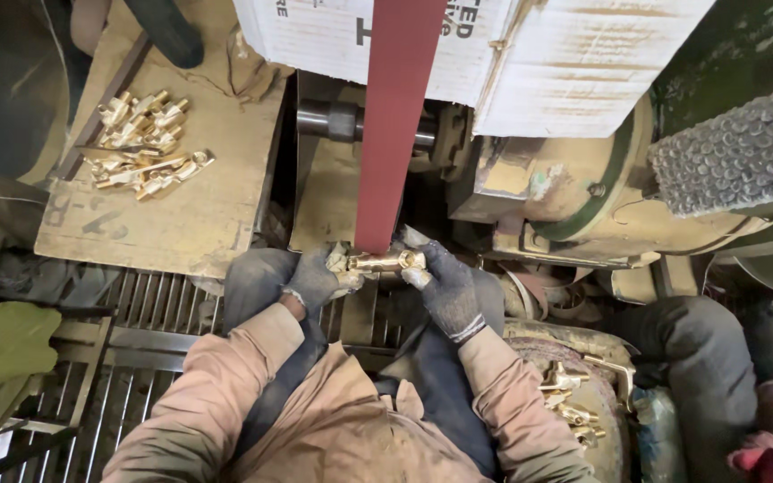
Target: The person repeatedly presses small brass-colored metal parts against a vertical belt sander using a cloth, rotating the parts to sand different surfaces. Finished parts are placed on a nearby surface.
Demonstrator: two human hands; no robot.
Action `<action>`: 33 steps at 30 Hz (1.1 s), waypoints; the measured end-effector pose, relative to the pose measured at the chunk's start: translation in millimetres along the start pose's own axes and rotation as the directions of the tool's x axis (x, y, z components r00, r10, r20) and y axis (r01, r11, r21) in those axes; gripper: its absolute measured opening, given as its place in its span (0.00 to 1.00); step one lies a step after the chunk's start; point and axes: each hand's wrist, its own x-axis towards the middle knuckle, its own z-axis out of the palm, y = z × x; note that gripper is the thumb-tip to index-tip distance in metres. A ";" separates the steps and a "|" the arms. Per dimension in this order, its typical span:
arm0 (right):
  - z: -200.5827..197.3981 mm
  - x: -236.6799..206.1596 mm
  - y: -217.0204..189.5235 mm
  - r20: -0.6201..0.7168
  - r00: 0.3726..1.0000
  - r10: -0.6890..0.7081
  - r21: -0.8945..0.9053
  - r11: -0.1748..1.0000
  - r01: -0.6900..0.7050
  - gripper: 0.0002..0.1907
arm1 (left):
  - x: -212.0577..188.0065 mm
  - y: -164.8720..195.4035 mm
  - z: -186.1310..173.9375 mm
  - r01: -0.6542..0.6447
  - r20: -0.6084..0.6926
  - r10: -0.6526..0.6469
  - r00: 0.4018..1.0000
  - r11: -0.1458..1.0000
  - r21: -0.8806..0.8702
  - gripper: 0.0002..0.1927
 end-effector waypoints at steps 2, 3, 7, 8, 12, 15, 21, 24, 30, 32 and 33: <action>1.0 2.2 1.4 -0.001 1.000 -0.022 -0.030 0.999 0.022 0.15 | 4.8 -3.1 -0.3 -0.018 -0.011 0.018 1.000 0.998 -0.054 0.34; 0.9 3.0 1.2 -0.006 0.999 -0.032 -0.034 0.999 0.031 0.16 | 6.9 -4.8 -0.9 -0.013 -0.026 0.012 1.000 0.999 -0.040 0.34; 2.2 7.3 -2.6 -0.023 0.998 -0.055 -0.031 0.998 0.054 0.20 | 14.7 -13.7 -4.8 -0.013 -0.030 0.010 1.000 0.995 -0.098 0.34; 2.9 9.3 -3.2 -0.014 0.999 -0.037 -0.066 0.997 0.036 0.19 | 16.1 -15.9 -5.8 -0.032 -0.012 0.030 0.999 0.990 -0.137 0.34; 5.3 17.7 -3.7 -0.024 0.994 -0.103 0.000 0.995 0.103 0.21 | 19.4 -21.6 -7.7 -0.070 -0.014 0.069 0.997 0.989 -0.129 0.33; 5.9 23.3 -5.1 -0.008 0.998 -0.069 -0.059 0.996 0.069 0.21 | 19.7 -20.4 -8.8 -0.079 -0.038 0.083 0.996 0.993 0.084 0.29; 6.2 36.3 -14.8 0.024 1.000 -0.018 0.071 0.997 0.016 0.28 | 16.7 -10.3 -8.4 0.024 -0.032 -0.015 0.999 0.951 0.307 0.19; 8.3 44.7 -14.4 0.016 0.999 -0.044 0.110 0.993 0.042 0.29 | 14.7 -7.3 -6.4 0.058 -0.012 -0.057 0.998 0.950 0.306 0.19; 17.0 60.7 7.6 -0.004 0.999 -0.032 0.139 0.990 0.033 0.26 | 14.0 -10.6 -5.9 0.141 -0.011 -0.141 0.990 0.976 0.165 0.18; 20.8 66.3 15.7 0.001 1.000 0.007 0.230 0.973 -0.007 0.25 | 14.7 -13.2 -7.3 0.109 0.008 -0.113 0.994 0.975 0.193 0.18; 23.0 69.2 19.0 0.020 0.998 0.064 0.303 0.951 -0.067 0.24 | 15.1 -14.3 -8.0 0.080 0.024 -0.088 0.996 0.970 0.231 0.18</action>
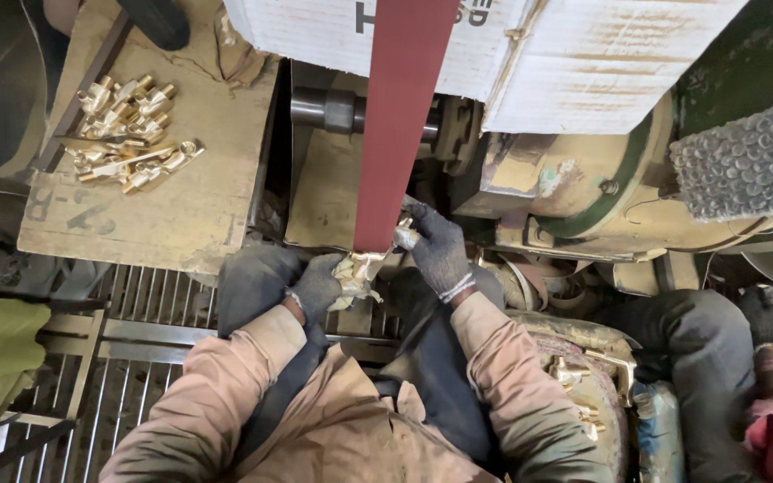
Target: The person repeatedly presses small brass-colored metal parts against a vertical belt sander using a cloth, rotating the parts to sand different surfaces. Finished parts are placed on a nearby surface.
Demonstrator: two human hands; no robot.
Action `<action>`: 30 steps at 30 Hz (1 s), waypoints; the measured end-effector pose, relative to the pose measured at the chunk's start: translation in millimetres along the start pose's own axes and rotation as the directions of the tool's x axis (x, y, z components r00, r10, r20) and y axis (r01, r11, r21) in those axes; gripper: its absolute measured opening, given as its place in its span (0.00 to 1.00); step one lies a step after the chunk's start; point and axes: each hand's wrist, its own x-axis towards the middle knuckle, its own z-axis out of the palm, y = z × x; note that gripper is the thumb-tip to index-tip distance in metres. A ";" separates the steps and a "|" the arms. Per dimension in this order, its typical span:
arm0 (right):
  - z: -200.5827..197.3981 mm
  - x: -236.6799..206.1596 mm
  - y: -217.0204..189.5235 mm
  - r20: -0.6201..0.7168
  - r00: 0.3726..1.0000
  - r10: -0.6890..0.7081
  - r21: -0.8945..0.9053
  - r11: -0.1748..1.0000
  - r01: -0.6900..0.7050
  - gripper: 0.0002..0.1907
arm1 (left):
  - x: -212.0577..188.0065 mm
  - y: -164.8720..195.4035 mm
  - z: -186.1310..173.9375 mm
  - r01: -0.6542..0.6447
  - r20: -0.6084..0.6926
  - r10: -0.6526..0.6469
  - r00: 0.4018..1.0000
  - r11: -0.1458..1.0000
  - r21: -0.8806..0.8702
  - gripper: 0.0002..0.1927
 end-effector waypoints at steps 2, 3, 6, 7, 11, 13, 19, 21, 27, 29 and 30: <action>1.5 6.1 5.1 0.007 0.995 0.097 0.107 0.990 -0.097 0.23 | 1.2 -2.5 -1.1 -0.008 0.021 0.008 1.000 1.000 0.019 0.15; 2.3 9.3 6.5 0.011 0.991 0.135 0.138 0.981 -0.135 0.22 | 1.8 -3.3 -1.8 0.011 0.030 -0.011 0.999 1.000 -0.002 0.13; 5.4 17.7 7.4 0.009 0.976 0.217 0.161 0.963 -0.216 0.19 | 2.8 -4.1 -3.1 0.074 0.046 -0.069 0.997 0.990 -0.117 0.12; 6.2 20.4 8.1 0.004 0.971 0.239 0.158 0.959 -0.236 0.18 | 3.0 -3.2 -3.3 0.094 0.053 -0.087 0.995 0.982 -0.162 0.13; 10.2 30.8 3.8 -0.013 0.964 0.264 0.177 0.950 -0.257 0.14 | 2.8 3.4 -4.3 0.161 0.104 -0.141 0.984 0.965 -0.210 0.12; 11.8 36.2 -0.2 0.010 0.948 0.318 0.197 0.929 -0.314 0.12 | 3.0 6.4 -5.2 0.178 0.118 -0.150 0.982 0.946 -0.272 0.12; 18.4 46.4 -8.7 -0.006 0.868 0.496 0.287 0.833 -0.474 0.12 | 5.0 5.7 -9.1 0.204 0.154 -0.155 0.976 0.899 -0.386 0.13; 20.6 47.4 -6.9 -0.001 0.816 0.577 0.333 0.770 -0.544 0.10 | 5.3 3.8 -9.3 0.219 0.149 -0.176 0.973 0.909 -0.354 0.11; 20.4 37.9 4.3 0.119 0.862 0.492 -0.033 0.870 -0.492 0.10 | 0.6 1.1 -11.0 0.245 0.121 -0.215 0.969 0.895 -0.374 0.11; 19.2 30.6 5.7 0.150 0.872 0.466 -0.127 0.884 -0.450 0.10 | -5.5 -0.8 -14.3 0.261 0.145 -0.221 0.964 0.885 -0.385 0.12; 17.9 25.3 7.3 0.108 0.864 0.492 -0.024 0.870 -0.493 0.09 | -9.9 -2.3 -16.5 0.269 0.179 -0.214 0.960 0.881 -0.388 0.13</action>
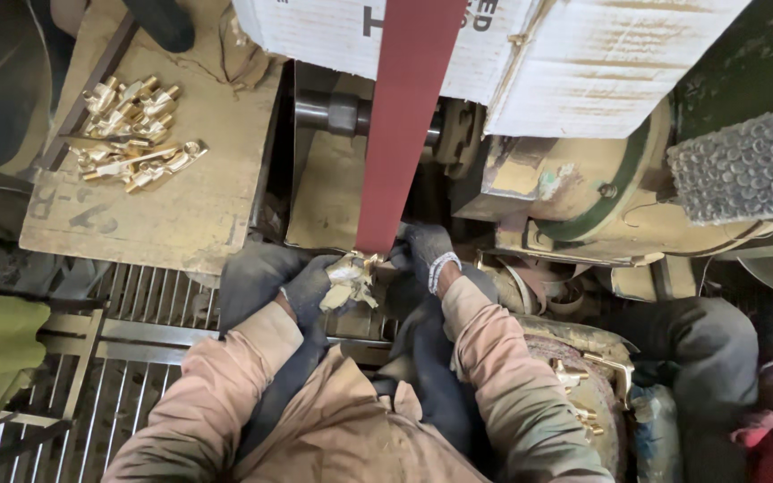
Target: The person repeatedly presses small brass-colored metal parts against a vertical belt sander using a cloth, rotating the parts to sand different surfaces. Finished parts are placed on a nearby surface.
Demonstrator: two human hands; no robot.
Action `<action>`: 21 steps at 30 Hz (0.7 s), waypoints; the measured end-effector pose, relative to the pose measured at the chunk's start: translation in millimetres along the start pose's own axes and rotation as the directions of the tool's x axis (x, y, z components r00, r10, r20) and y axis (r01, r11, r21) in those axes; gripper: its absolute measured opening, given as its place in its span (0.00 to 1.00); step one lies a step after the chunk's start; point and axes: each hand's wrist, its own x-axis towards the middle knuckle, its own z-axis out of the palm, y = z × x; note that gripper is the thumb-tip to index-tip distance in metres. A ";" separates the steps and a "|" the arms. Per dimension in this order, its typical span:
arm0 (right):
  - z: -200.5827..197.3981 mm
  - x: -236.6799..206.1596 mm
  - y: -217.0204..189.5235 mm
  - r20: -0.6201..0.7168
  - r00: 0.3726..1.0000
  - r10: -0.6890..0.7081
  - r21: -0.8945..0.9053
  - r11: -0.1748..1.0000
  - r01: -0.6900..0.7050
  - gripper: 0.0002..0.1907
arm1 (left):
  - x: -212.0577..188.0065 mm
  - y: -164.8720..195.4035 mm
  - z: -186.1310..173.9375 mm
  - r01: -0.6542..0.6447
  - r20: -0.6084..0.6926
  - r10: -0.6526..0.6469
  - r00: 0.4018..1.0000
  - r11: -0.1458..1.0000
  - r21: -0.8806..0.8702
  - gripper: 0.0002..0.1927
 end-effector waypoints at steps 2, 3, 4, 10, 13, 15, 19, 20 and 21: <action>-0.5 -13.4 2.9 -0.072 0.995 0.072 0.218 0.974 -0.055 0.10 | -9.2 -4.0 -6.0 -0.014 0.049 0.012 0.999 0.999 0.036 0.14; -0.5 -23.5 3.4 -0.101 0.988 0.115 0.325 0.943 -0.077 0.11 | -14.3 -6.5 -9.5 -0.035 0.063 0.030 0.998 0.997 0.075 0.13; 0.4 -33.7 2.5 -0.122 0.979 0.160 0.427 0.899 -0.094 0.12 | -19.1 -9.0 -13.1 -0.058 0.077 0.049 0.996 0.992 0.115 0.13; -5.2 -130.4 10.0 -0.035 0.984 -0.174 0.501 0.849 0.168 0.25 | -46.1 -16.6 -28.8 -0.226 0.081 0.211 0.974 0.913 0.341 0.23; -7.8 -167.6 18.4 -0.069 0.963 -0.261 0.082 0.960 0.266 0.28 | -57.4 -16.2 -27.1 -0.344 0.204 0.283 0.937 0.847 0.406 0.23; -3.9 -182.3 23.6 -0.093 0.970 -0.227 0.132 0.962 0.238 0.28 | -63.4 -16.3 -22.0 -0.332 0.222 0.266 0.938 0.875 0.353 0.23; 3.5 -201.8 29.2 -0.147 0.949 -0.279 0.209 0.929 0.305 0.29 | -78.0 -16.0 -11.3 -0.360 0.225 0.294 0.929 0.860 0.361 0.29; 3.6 -205.4 29.1 -0.151 0.951 -0.269 0.248 0.921 0.299 0.29 | -82.4 -15.8 -8.7 -0.360 0.209 0.305 0.929 0.876 0.321 0.29; 3.5 -207.5 28.1 -0.157 0.952 -0.263 0.285 0.911 0.299 0.29 | -86.8 -15.3 -5.6 -0.364 0.196 0.318 0.927 0.887 0.283 0.29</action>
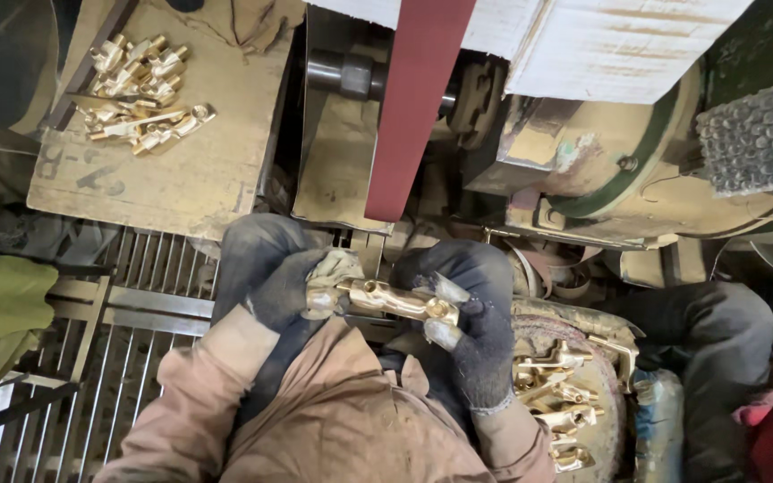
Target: The person repeatedly presses small brass-colored metal parts against a vertical belt sander using a cloth, rotating the parts to sand different surfaces. Finished parts are placed on a nearby surface.
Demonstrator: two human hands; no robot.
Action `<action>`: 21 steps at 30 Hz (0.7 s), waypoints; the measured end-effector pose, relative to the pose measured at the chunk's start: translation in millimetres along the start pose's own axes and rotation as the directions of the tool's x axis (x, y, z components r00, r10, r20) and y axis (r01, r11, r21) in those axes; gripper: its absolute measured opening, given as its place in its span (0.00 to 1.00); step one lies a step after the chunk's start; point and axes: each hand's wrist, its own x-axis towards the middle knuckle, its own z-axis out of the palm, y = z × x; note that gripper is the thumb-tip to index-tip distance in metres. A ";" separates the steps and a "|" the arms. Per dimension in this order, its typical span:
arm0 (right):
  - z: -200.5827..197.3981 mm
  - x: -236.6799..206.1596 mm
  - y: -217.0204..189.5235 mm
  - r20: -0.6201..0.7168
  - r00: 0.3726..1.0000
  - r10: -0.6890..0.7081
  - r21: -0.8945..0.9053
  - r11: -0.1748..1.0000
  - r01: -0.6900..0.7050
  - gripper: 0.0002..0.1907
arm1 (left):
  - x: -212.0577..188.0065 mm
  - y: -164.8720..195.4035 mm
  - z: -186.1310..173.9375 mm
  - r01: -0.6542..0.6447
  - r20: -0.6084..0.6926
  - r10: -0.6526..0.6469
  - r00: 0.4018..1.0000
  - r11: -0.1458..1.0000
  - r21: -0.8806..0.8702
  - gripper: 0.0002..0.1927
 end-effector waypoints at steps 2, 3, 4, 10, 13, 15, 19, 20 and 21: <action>0.1 -0.2 -3.2 -0.004 1.000 0.024 0.076 0.997 -0.023 0.29 | -4.8 5.6 7.2 -0.049 0.005 0.049 0.999 0.999 -0.006 0.30; 0.5 0.8 -4.6 0.000 0.999 0.045 0.114 0.993 -0.045 0.29 | -7.0 7.9 12.0 -0.090 0.027 0.089 0.996 0.996 0.026 0.31; 1.0 2.4 -5.8 0.004 0.998 0.066 0.151 0.986 -0.066 0.29 | -8.5 10.8 15.9 -0.132 0.052 0.129 0.990 0.990 0.058 0.32; 0.3 12.6 -4.2 0.194 0.978 0.070 -0.043 0.997 -0.062 0.28 | -11.7 22.0 25.6 -0.037 -0.012 0.035 0.999 0.914 -0.403 0.30; -6.4 28.2 4.5 0.293 0.949 -0.119 -0.345 0.912 0.221 0.26 | -8.7 24.3 10.1 -0.022 -0.016 0.017 1.000 0.888 -0.460 0.29; -8.0 45.5 15.0 0.253 0.959 -0.129 -0.387 0.895 0.223 0.21 | 0.9 22.9 -3.9 -0.051 -0.065 0.033 0.997 0.954 -0.295 0.30; -0.7 85.8 40.0 0.206 0.972 -0.117 -0.292 0.940 0.175 0.17 | 35.0 14.9 -29.1 -0.142 -0.019 0.144 0.989 0.930 -0.338 0.32; 2.7 95.1 45.6 0.184 0.977 -0.110 -0.302 0.939 0.163 0.17 | 44.3 12.4 -33.6 -0.142 -0.075 0.125 0.989 0.937 -0.320 0.30; 6.2 102.0 50.4 0.160 0.982 -0.101 -0.311 0.939 0.147 0.16 | 52.7 10.0 -36.9 -0.140 -0.132 0.104 0.986 0.943 -0.303 0.29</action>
